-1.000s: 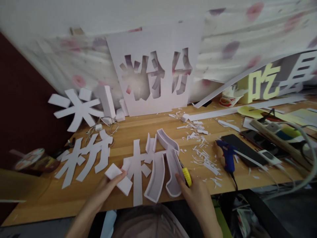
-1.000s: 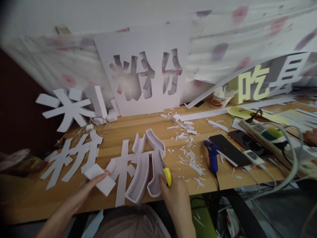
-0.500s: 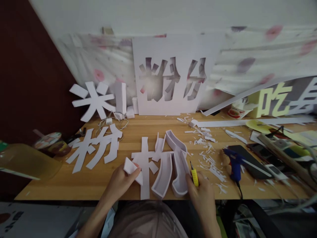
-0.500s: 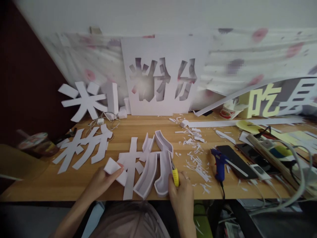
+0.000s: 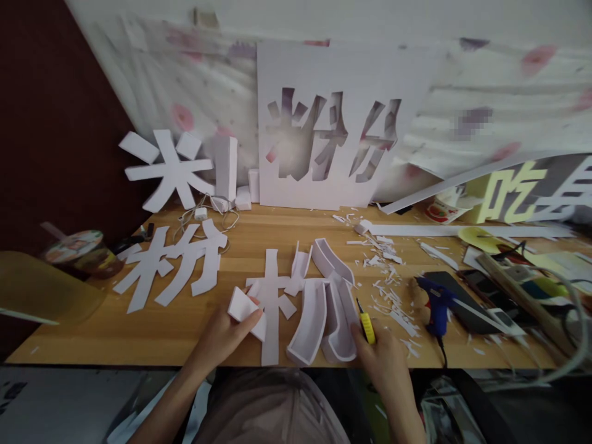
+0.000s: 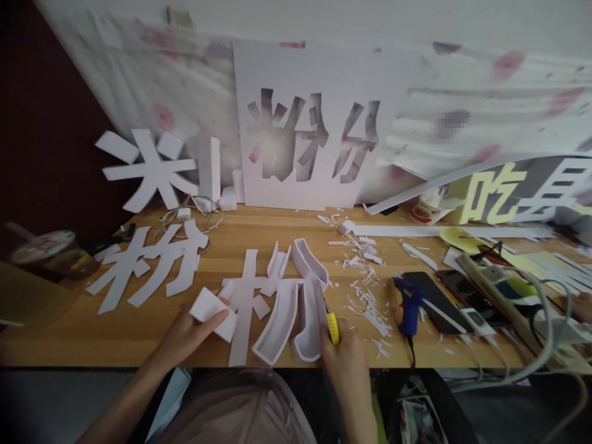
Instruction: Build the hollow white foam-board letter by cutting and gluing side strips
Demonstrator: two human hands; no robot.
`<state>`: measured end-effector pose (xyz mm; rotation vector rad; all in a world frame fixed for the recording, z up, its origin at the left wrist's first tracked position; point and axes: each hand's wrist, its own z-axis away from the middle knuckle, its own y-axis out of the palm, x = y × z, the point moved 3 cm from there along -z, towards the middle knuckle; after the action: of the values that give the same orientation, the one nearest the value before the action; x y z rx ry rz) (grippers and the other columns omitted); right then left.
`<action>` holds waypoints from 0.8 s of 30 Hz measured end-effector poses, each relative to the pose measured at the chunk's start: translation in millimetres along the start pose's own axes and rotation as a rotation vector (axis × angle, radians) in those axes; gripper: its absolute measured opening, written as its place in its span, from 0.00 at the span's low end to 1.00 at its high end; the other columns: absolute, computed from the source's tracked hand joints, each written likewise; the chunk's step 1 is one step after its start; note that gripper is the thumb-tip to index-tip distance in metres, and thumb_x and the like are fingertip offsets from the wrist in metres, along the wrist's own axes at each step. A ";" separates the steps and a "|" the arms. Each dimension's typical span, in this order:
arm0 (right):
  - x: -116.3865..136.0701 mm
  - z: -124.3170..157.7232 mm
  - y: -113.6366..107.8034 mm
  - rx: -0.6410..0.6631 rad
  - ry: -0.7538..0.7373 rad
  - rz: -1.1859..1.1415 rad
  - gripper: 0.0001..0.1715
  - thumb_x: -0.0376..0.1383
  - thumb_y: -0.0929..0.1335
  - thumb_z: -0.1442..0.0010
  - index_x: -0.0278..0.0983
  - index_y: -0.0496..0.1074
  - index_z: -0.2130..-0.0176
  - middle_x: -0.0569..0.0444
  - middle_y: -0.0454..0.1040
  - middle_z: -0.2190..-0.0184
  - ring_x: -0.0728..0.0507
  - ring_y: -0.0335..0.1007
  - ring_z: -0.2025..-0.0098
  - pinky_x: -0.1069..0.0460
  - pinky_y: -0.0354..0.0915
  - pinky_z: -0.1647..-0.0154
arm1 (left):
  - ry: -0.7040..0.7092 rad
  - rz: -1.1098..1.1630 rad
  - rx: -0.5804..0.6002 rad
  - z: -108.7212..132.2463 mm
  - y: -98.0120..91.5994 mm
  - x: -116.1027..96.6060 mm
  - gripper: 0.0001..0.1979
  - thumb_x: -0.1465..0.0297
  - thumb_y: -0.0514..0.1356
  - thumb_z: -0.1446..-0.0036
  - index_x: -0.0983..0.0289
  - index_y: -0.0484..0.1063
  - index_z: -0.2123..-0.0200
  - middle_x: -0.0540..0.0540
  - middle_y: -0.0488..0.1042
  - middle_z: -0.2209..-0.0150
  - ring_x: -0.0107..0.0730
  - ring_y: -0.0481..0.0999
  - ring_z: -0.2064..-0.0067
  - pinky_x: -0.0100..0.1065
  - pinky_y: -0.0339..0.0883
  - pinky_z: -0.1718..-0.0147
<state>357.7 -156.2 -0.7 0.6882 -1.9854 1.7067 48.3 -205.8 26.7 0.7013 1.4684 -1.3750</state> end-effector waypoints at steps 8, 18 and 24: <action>17.2 2.7 -13.8 -0.088 0.020 0.027 0.26 0.55 0.61 0.42 0.38 0.66 0.77 0.49 0.69 0.79 0.43 0.65 0.75 0.52 0.54 0.74 | 0.023 0.131 -0.139 5.6 -8.1 -12.1 0.28 0.51 0.63 0.50 0.63 0.70 0.52 0.60 0.74 0.50 0.46 0.75 0.50 0.40 0.71 0.54; 72.6 71.9 -41.0 0.032 0.425 -0.896 0.32 0.57 0.76 0.58 0.36 0.75 0.64 0.53 0.72 0.75 0.47 0.66 0.75 0.56 0.63 0.76 | 0.315 0.496 0.584 63.1 62.1 -113.8 0.36 0.55 0.74 0.59 0.59 0.69 0.48 0.59 0.71 0.52 0.40 0.74 0.56 0.37 0.71 0.58; 10.5 29.7 -54.6 -0.082 0.568 -1.329 0.27 0.47 0.81 0.62 0.35 0.68 0.72 0.60 0.64 0.82 0.58 0.50 0.86 0.61 0.52 0.88 | 0.347 -0.176 0.453 -14.6 26.6 -109.5 0.17 0.57 0.53 0.35 0.56 0.72 0.49 0.54 0.72 0.48 0.36 0.71 0.47 0.36 0.65 0.48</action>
<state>383.2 -193.0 43.6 0.9980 -0.7761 0.8095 108.3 -164.7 114.0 1.1667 1.5219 -1.8194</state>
